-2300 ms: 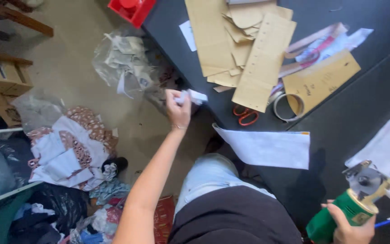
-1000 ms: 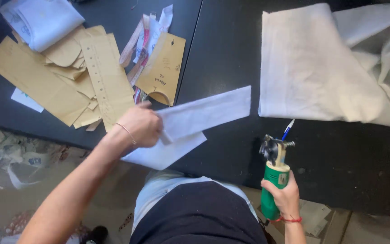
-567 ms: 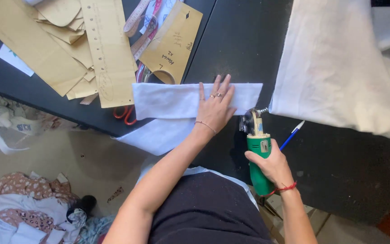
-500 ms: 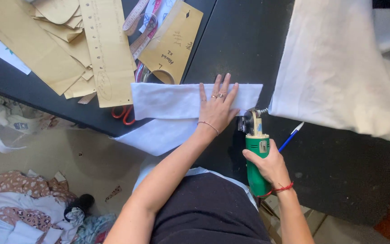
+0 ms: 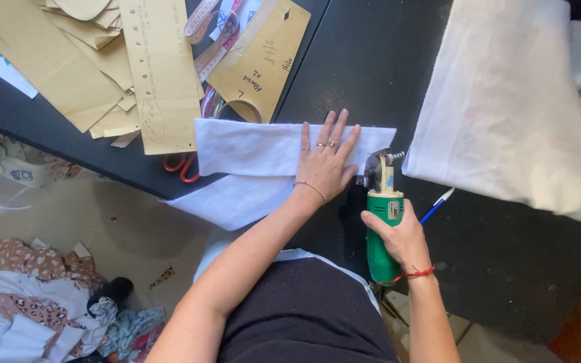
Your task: Marking fabric with patterns and cutting it using an electric rotary cutter
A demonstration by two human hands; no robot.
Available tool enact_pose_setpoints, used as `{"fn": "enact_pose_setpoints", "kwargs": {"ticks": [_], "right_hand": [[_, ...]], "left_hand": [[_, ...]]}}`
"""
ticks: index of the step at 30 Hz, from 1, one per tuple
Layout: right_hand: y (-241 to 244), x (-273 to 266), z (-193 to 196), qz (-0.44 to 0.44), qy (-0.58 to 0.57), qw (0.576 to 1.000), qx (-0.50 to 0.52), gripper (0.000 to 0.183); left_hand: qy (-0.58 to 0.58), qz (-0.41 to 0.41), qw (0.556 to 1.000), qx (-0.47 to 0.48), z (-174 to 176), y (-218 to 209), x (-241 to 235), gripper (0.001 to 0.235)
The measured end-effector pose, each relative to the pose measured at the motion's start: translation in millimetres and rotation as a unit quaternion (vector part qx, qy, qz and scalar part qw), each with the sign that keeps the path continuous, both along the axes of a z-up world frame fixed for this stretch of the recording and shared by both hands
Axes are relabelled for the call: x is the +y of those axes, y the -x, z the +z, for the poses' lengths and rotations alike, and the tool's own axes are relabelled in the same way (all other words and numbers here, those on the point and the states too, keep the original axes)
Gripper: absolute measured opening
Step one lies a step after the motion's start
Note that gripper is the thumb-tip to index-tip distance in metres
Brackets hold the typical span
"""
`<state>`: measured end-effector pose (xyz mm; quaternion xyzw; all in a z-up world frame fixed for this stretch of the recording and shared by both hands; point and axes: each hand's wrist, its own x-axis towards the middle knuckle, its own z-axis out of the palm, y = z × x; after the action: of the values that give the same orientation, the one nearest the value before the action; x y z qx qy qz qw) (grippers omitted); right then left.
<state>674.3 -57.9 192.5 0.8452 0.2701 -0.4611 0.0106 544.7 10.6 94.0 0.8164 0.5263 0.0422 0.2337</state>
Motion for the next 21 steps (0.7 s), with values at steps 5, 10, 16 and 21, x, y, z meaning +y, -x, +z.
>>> {"fn": "enact_pose_setpoints", "kwargs": {"ticks": [5, 10, 16, 21], "right_hand": [[1, 11, 1, 0.016, -0.011, 1.0, -0.001, 0.061], [0, 22, -1, 0.027, -0.036, 0.999, 0.006, 0.063], [7, 39, 4, 0.029, -0.057, 0.998, 0.005, 0.063], [-4, 43, -11, 0.037, -0.063, 0.997, 0.003, 0.062]], "left_hand": [[0.004, 0.0, 1.0, 0.005, 3, 1, 0, 0.074], [-0.003, 0.0, 1.0, 0.008, 3, 1, 0, 0.075], [-0.028, 0.009, 1.0, 0.004, 4, 3, 0, 0.074], [-0.038, 0.014, 0.999, -0.009, 1, 3, -1, 0.075]]}}
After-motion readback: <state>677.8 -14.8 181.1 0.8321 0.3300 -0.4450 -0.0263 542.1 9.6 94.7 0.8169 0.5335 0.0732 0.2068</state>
